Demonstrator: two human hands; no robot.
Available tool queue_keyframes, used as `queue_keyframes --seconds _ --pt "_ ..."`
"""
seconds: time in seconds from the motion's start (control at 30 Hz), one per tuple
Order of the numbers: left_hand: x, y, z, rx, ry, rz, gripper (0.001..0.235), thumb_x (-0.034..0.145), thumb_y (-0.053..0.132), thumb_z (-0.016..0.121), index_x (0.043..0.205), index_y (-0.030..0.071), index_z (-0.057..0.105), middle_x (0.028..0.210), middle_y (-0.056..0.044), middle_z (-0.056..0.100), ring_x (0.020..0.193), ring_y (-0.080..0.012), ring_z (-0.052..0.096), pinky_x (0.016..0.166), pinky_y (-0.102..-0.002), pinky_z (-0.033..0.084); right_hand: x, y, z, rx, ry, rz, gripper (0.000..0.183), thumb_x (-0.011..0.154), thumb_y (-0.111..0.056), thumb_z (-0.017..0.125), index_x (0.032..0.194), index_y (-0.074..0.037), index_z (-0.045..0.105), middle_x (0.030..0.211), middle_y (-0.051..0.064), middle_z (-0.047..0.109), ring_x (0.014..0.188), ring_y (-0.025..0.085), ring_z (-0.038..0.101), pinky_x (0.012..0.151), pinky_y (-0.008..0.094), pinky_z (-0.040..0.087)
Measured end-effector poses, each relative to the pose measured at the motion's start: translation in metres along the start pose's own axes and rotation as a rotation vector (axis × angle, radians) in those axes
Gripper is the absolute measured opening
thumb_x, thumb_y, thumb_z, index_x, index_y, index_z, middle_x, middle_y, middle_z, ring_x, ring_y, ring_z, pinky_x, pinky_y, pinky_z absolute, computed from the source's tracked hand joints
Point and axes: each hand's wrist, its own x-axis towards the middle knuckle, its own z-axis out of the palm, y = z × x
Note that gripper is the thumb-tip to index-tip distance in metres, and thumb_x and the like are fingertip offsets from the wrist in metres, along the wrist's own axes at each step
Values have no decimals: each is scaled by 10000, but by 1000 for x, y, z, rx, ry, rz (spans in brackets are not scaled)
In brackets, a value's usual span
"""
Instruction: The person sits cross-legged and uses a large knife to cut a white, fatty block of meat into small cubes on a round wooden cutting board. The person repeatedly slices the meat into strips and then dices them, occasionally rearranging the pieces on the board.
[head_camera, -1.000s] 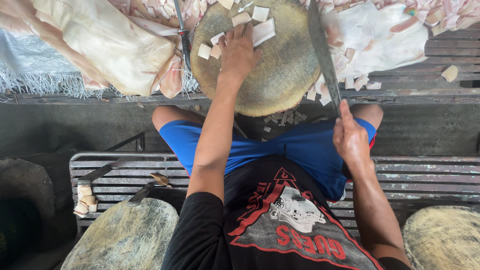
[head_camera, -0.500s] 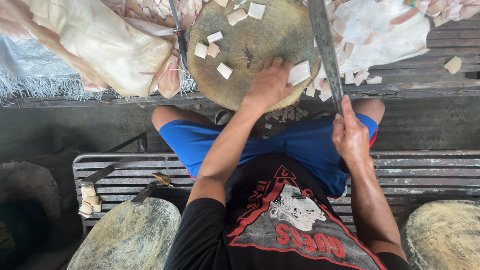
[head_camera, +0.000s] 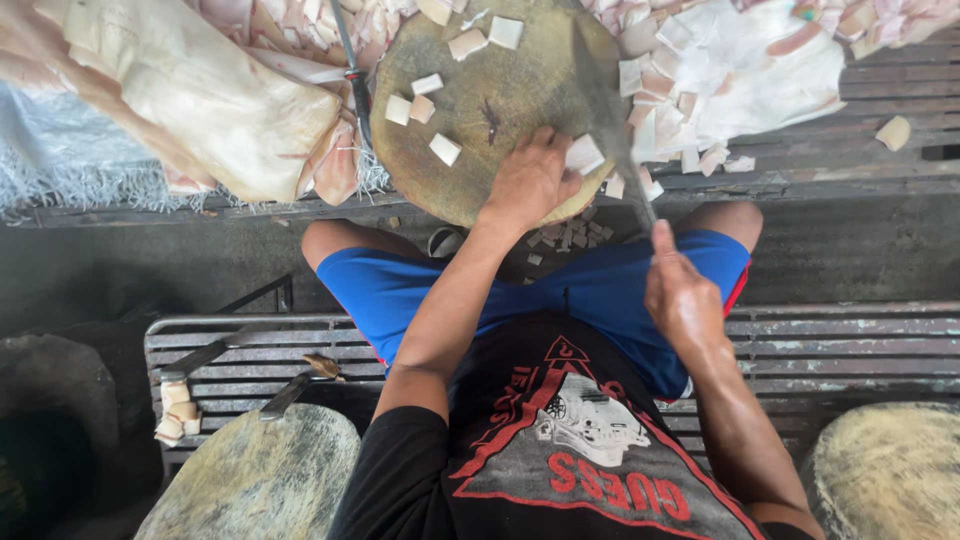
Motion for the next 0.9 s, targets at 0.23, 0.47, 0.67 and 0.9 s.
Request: queue_keyframes --seconds 0.23,0.47,0.67,0.9 --pt "-2 5 -6 14 -64 -52 511 804 336 794 1165 16 625 1177 -170 627 1176 -376 589 983 -495 504 -5 -4 -9 278 355 -53 595 1054 118 575 1607 18 379 705 72 548 575 217 552 739 442 626" --pt "-51 -13 -50 86 -63 -85 676 678 275 852 1251 23 597 1214 -187 592 1195 -409 560 987 -530 472 4 -14 -2 -5 -68 4 656 894 60 650 1524 -23 488 813 198 679 625 373 659 584 477 542" --pt "-71 -23 -54 -46 -90 -36 557 790 157 801 1291 27 595 1216 -157 598 1177 -367 598 976 -456 514 -17 -10 -13 138 203 -69 580 1051 64 630 1584 14 404 925 228 667 731 373 682 651 447 559" --pt "-73 -29 -43 -69 -59 9 487 847 175 785 1268 11 604 1193 -168 613 1131 -367 627 953 -460 523 -5 -21 -6 49 -145 4 651 913 36 662 1536 -27 482 845 230 703 641 396 685 594 494 560"
